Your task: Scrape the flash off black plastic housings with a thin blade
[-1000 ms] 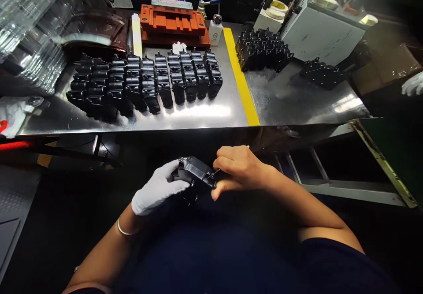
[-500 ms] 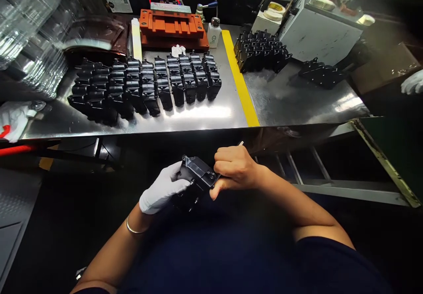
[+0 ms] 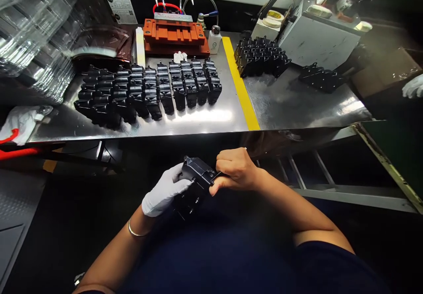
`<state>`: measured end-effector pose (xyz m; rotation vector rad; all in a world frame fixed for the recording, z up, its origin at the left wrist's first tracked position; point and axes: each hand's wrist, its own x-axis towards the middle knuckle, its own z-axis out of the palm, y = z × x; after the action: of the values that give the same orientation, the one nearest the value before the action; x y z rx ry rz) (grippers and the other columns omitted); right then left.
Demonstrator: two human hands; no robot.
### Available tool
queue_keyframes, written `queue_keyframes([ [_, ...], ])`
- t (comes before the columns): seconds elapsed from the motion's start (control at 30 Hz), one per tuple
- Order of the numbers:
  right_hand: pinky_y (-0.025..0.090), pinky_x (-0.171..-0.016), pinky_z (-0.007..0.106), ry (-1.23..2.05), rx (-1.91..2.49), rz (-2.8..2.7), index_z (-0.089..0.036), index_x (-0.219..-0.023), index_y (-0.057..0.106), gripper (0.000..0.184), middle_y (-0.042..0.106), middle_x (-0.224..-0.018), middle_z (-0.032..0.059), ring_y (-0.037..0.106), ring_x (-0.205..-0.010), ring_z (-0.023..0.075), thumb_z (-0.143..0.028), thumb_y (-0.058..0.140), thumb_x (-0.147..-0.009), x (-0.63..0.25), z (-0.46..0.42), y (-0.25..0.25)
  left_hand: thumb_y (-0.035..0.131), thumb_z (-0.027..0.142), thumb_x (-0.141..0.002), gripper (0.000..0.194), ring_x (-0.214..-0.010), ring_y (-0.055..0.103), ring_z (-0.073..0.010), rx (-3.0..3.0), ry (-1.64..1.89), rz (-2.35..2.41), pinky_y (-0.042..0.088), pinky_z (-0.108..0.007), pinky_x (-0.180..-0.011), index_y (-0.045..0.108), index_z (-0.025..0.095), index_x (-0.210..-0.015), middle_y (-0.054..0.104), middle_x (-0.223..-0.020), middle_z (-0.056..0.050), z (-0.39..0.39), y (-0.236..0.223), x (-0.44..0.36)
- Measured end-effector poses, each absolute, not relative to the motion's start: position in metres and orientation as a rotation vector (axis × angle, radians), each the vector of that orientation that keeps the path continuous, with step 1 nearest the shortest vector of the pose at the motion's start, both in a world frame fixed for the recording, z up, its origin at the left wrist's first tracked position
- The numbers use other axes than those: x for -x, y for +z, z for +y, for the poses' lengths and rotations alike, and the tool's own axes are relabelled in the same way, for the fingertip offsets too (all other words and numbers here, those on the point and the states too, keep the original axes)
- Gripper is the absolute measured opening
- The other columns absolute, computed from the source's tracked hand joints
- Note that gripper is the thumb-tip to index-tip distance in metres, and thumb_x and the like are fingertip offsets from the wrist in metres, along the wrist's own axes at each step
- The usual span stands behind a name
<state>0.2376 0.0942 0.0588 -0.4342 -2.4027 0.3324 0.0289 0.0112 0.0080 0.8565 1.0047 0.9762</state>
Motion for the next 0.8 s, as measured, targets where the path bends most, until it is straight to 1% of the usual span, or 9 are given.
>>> queue_keyframes([
  [0.1,0.017,-0.043,0.025,0.604,0.382,-2.434,-0.018,-0.047,0.033,0.063,0.033,-0.044,-0.0056,0.028,-0.041,0.0055,-0.065,0.051,-0.084,-0.244,0.096,0.056,0.078,0.048,-0.067,0.051,-0.077,0.062,-0.0197,-0.902,0.94,1.064,0.049,-0.027,-0.069,0.07,0.018,-0.108,0.071,-0.088,-0.005,0.013,0.011,-0.023],
  [0.17,0.022,-0.042,0.023,0.827,0.398,-2.377,-0.018,-0.048,0.039,0.059,0.037,-0.044,-0.0054,0.031,-0.041,0.0052,-0.062,0.055,-0.084,-0.247,0.097,0.054,0.078,0.043,-0.068,0.05,-0.083,0.064,-0.0219,-0.991,0.901,1.139,0.051,-0.028,-0.074,0.07,0.021,-0.112,0.072,-0.093,-0.005,0.016,0.018,-0.018],
  [0.27,0.034,-0.046,0.02,1.062,0.667,-2.239,-0.017,-0.073,0.063,0.041,0.058,-0.06,-0.0012,0.046,-0.048,0.0069,-0.057,0.065,-0.08,-0.245,0.095,0.053,0.079,0.035,-0.068,0.048,-0.097,0.066,-0.0259,-1.255,0.837,1.242,0.051,-0.033,-0.086,0.069,0.025,-0.115,0.072,-0.108,-0.005,0.024,0.03,-0.016],
  [0.33,0.04,-0.051,0.02,1.161,0.826,-2.247,-0.016,-0.091,0.067,0.039,0.066,-0.073,0.0015,0.054,-0.056,0.0092,-0.052,0.07,-0.076,-0.239,0.092,0.051,0.078,0.031,-0.069,0.048,-0.102,0.065,-0.0268,-1.475,0.831,1.293,0.049,-0.037,-0.092,0.069,0.027,-0.115,0.071,-0.111,-0.005,0.028,0.034,-0.017],
  [0.43,0.043,-0.056,0.022,1.195,1.004,-2.161,-0.015,-0.09,0.069,0.033,0.067,-0.074,0.0022,0.058,-0.061,0.0117,-0.046,0.07,-0.077,-0.234,0.09,0.044,0.075,0.029,-0.073,0.044,-0.103,0.064,-0.0254,-1.636,1.078,1.478,0.047,-0.04,-0.097,0.067,0.026,-0.116,0.07,-0.109,-0.007,0.031,0.028,-0.022],
  [0.5,0.044,-0.057,0.024,1.144,1.141,-1.905,-0.015,-0.089,0.068,0.033,0.066,-0.072,0.0022,0.057,-0.061,0.0125,-0.046,0.068,-0.078,-0.235,0.092,0.035,0.074,0.026,-0.075,0.044,-0.111,0.059,-0.0247,-1.456,1.468,1.732,0.042,-0.042,-0.104,0.064,0.025,-0.118,0.065,-0.117,-0.008,0.031,0.019,-0.024],
  [0.57,0.043,-0.056,0.024,1.108,1.229,-1.594,-0.016,-0.087,0.067,0.035,0.063,-0.069,0.0012,0.054,-0.06,0.0122,-0.05,0.064,-0.08,-0.236,0.091,0.023,0.076,0.023,-0.074,0.058,-0.12,0.054,-0.023,-1.011,1.758,1.774,0.039,-0.042,-0.108,0.054,0.027,-0.127,0.057,-0.129,-0.008,0.03,0.011,-0.028],
  [0.67,0.038,-0.05,0.023,1.178,1.254,-1.291,-0.016,-0.085,0.064,0.04,0.054,-0.062,-0.002,0.046,-0.053,0.0095,-0.056,0.058,-0.083,-0.227,0.083,0.005,0.076,0.023,-0.073,0.061,-0.121,0.056,-0.0222,-0.453,1.61,1.265,0.043,-0.042,-0.106,0.052,0.029,-0.129,0.058,-0.131,-0.007,0.03,0.008,-0.04],
  [0.8,0.042,-0.052,0.022,1.421,1.128,-1.328,-0.017,-0.094,0.064,0.044,0.056,-0.07,-0.0012,0.046,-0.056,0.0082,-0.058,0.062,-0.08,-0.203,0.069,-0.008,0.067,0.014,-0.081,0.035,-0.109,0.065,-0.0213,-0.085,1.451,0.848,0.053,-0.034,-0.095,0.065,0.018,-0.115,0.071,-0.115,-0.008,0.031,0.014,-0.057],
])
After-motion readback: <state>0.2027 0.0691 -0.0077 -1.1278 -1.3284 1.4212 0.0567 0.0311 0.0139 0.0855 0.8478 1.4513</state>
